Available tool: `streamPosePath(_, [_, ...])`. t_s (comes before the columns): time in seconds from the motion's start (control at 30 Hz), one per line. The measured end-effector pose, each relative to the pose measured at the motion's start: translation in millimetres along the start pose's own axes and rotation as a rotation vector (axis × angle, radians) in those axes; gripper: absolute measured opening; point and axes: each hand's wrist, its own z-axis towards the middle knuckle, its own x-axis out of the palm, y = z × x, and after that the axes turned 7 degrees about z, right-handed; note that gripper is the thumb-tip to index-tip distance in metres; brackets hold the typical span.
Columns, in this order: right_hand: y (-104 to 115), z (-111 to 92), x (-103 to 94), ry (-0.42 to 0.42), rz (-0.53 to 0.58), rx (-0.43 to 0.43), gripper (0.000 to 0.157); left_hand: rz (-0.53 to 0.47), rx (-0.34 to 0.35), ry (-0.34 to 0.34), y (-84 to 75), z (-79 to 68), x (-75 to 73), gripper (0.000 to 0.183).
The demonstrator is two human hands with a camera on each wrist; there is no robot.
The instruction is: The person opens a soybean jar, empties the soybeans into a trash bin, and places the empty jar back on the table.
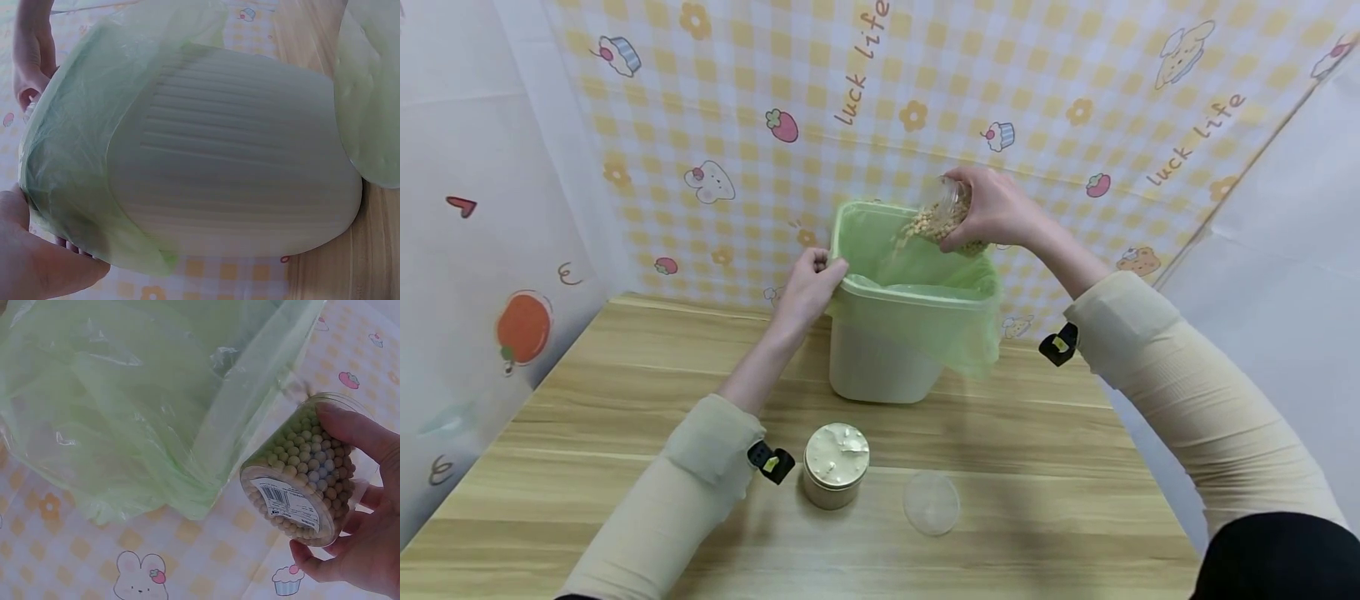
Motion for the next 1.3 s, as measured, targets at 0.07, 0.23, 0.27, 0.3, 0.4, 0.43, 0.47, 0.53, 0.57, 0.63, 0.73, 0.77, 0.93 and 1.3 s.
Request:
streamPosePath(0.07, [0.2, -0.4, -0.8, 0.003, 0.0, 0.004, 0.093, -0.001, 0.003, 0.002, 0.1, -0.1, 0.4, 0.041])
streamPosePath(0.23, [2.6, -1.7, -2.3, 0.019, -0.015, 0.015, 0.095, -0.002, -0.001, 0.005, -0.5, -0.6, 0.4, 0.042])
streamPosePath(0.27, [3.3, -1.9, -2.6, 0.022, -0.017, 0.016, 0.095, -0.001, -0.001, 0.004, -0.6, -0.5, 0.4, 0.042])
streamPosePath(0.3, [3.9, -2.1, -2.9, 0.024, -0.02, 0.017, 0.096, 0.001, -0.001, 0.004, -0.6, -0.5, 0.3, 0.043])
streamPosePath(0.4, [5.9, -2.4, -3.6, 0.031, -0.02, 0.024, 0.097, 0.0, 0.002, -0.002, -0.4, -0.3, 0.2, 0.043])
streamPosePath(0.43, [6.1, -2.6, -3.9, 0.033, -0.02, 0.022, 0.097, -0.003, 0.001, -0.002, -0.1, 0.0, 0.3, 0.042])
streamPosePath(0.47, [6.4, -2.9, -4.2, 0.034, -0.02, 0.022, 0.097, -0.004, 0.001, -0.003, 0.3, 0.2, 0.3, 0.042])
streamPosePath(0.53, [6.9, -3.4, -4.8, 0.037, -0.025, 0.022, 0.097, -0.004, 0.001, -0.005, 0.5, 0.2, 0.2, 0.041])
streamPosePath(0.57, [7.1, -3.5, -5.0, 0.037, -0.027, 0.023, 0.097, -0.002, 0.003, -0.006, 0.7, 0.2, 0.2, 0.042])
streamPosePath(0.63, [7.3, -3.7, -5.3, 0.036, -0.033, 0.023, 0.097, -0.001, 0.005, -0.007, 0.8, 0.2, 0.1, 0.043])
streamPosePath(0.73, [6.8, -3.5, -5.6, 0.038, -0.04, 0.022, 0.098, 0.0, 0.007, -0.006, 0.3, 0.1, 0.5, 0.045])
streamPosePath(0.77, [6.5, -3.4, -5.7, 0.038, -0.043, 0.021, 0.098, 0.0, 0.007, -0.004, 0.0, 0.2, 0.6, 0.046])
streamPosePath(0.93, [4.6, -3.2, -6.0, 0.04, -0.047, 0.009, 0.097, 0.003, 0.001, 0.003, -0.9, 0.5, 0.8, 0.046])
streamPosePath(1.3, [5.3, -2.8, -6.4, 0.054, -0.07, -0.001, 0.097, 0.006, 0.001, 0.001, -0.7, 0.0, 1.1, 0.047])
